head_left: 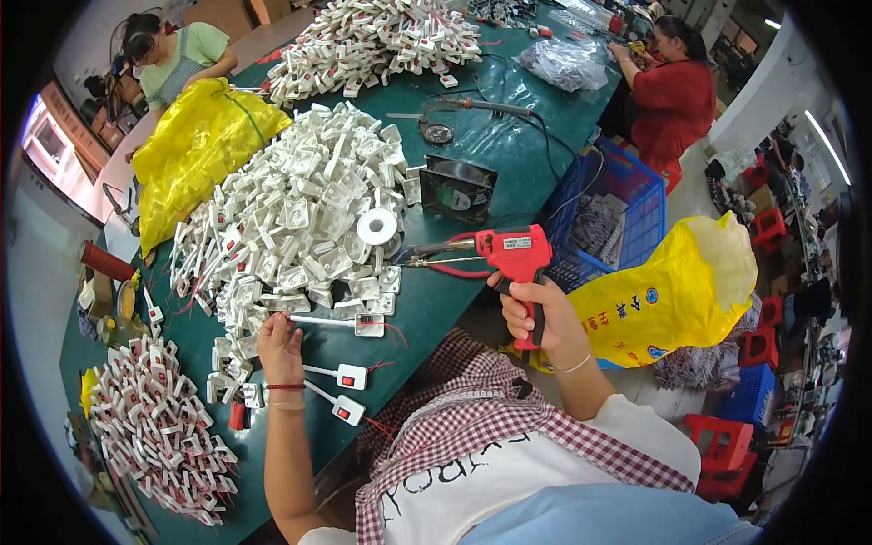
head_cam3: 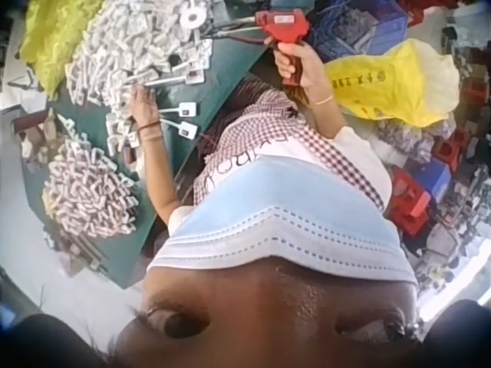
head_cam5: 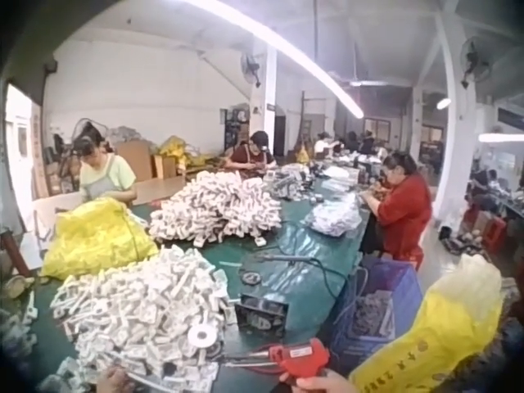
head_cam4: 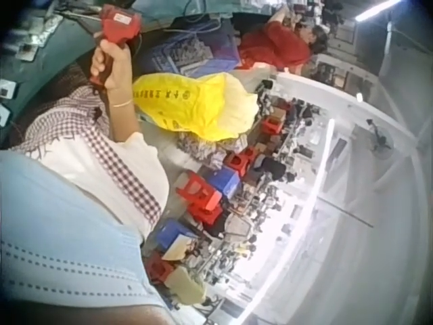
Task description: The person solders wires onto small electronic components and plastic housings using a soldering iron and solder wire, holding the wires with pliers.
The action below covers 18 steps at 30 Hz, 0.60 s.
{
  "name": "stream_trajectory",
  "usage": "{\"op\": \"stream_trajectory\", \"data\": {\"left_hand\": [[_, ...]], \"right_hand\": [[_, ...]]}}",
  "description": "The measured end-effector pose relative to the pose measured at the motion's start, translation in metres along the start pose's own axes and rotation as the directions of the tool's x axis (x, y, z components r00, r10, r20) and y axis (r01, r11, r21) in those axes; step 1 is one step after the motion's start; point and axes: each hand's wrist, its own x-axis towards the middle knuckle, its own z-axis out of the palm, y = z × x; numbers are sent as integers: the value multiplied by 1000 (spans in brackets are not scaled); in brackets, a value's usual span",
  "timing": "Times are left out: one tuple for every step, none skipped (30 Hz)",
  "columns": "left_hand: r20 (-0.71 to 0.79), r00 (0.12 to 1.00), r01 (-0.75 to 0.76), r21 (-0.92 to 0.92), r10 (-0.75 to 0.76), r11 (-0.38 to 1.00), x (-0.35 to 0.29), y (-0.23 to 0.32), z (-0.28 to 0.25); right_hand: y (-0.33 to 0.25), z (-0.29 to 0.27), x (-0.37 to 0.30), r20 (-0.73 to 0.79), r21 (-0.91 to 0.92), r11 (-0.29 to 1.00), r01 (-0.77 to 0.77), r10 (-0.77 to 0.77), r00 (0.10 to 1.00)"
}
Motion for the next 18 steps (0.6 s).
{"op": "stream_trajectory", "data": {"left_hand": [[6,1000,-25,-20,25,999,-1,-1,6],[12,999,-49,-41,50,998,-1,-2,10],[13,998,-54,-60,55,997,0,-4,7],[12,998,-56,-58,56,997,1,-6,6],[0,996,-86,-93,86,992,2,-9,4],[-13,994,-113,-126,112,986,1,-10,5],[-12,994,-111,-125,110,986,1,-9,6],[-5,994,-108,-138,108,985,0,-8,8],[-1,994,-105,-151,106,983,-2,-6,10],[-2,995,-103,-151,104,983,-4,-5,14],[-4,992,-127,-119,128,985,-6,-3,19],[-5,989,-151,-85,151,985,-8,-2,21],[-7,989,-150,-85,150,985,-7,-2,21],[-1,989,-145,-62,145,988,-6,-3,21],[4,990,-139,-37,140,990,-5,-3,19],[3,990,-139,-37,140,990,-3,-4,16],[7,992,-123,-29,124,992,-1,-6,13],[10,995,-103,-20,104,994,-2,-8,11]], "right_hand": [[1,-2,0,-4,3,1000,-1,1,1000],[1,-3,-1,-8,5,1000,-1,1,1000],[1,-3,-1,-6,7,1000,-2,2,1000],[2,-3,-2,-8,-8,1000,-2,2,1000],[2,-2,-2,-9,-23,1000,-1,1,1000],[2,-4,-2,-11,-21,1000,-1,1,1000],[2,-6,-2,-9,-23,1000,9,-9,1000],[1,-7,-2,-6,-25,1000,19,-19,1000],[1,-9,-2,-7,-25,1000,16,-16,1000],[1,-10,-2,-16,-14,1000,16,-17,1000],[0,-12,-2,-24,-3,1000,18,-18,1000],[0,-13,-2,-25,-3,1000,15,-15,1000],[-1,-14,-2,-19,0,1000,15,-15,1000],[-2,-14,-1,-13,3,1000,17,-17,1000],[-1,-13,-1,-13,4,1000,15,-15,1000],[-2,-12,-1,-17,7,1000,16,-16,1000],[-2,-11,-1,-20,9,1000,18,-18,1000],[-1,-10,-1,-23,10,1000,17,-16,1000]]}}
